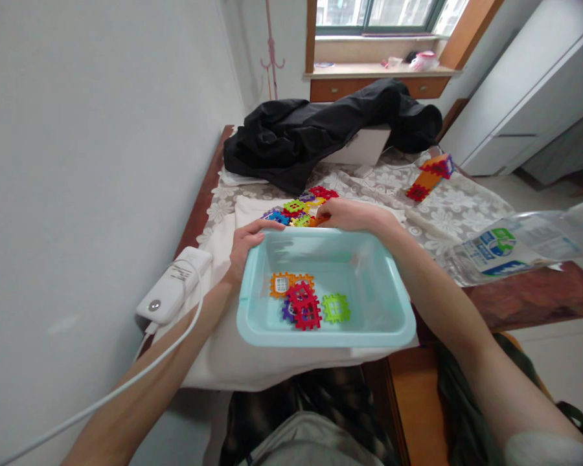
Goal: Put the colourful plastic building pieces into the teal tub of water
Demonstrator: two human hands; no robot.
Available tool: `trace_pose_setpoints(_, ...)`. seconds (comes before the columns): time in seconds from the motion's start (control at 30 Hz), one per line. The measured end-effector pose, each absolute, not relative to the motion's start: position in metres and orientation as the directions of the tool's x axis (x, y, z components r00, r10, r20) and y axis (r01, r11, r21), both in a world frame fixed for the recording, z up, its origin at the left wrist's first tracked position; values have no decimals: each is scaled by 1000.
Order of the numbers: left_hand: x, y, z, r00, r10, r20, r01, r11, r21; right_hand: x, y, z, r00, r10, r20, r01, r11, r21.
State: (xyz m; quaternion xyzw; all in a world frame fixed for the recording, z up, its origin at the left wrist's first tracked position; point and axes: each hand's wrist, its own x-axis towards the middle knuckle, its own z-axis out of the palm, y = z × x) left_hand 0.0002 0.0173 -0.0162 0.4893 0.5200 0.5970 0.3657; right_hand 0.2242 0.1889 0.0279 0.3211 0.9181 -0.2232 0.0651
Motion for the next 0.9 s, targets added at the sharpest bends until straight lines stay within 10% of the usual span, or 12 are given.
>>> trace_pose_setpoints(0.57,0,17,-17,-254,932,259,133,-232,964,218,182,31,-808,523,271,428,837,-341)
trace_pose_setpoints(0.9,-2,17,-17,-257,932,257,158,-221,962,218,174,39,-662,510,548,110,790,-603)
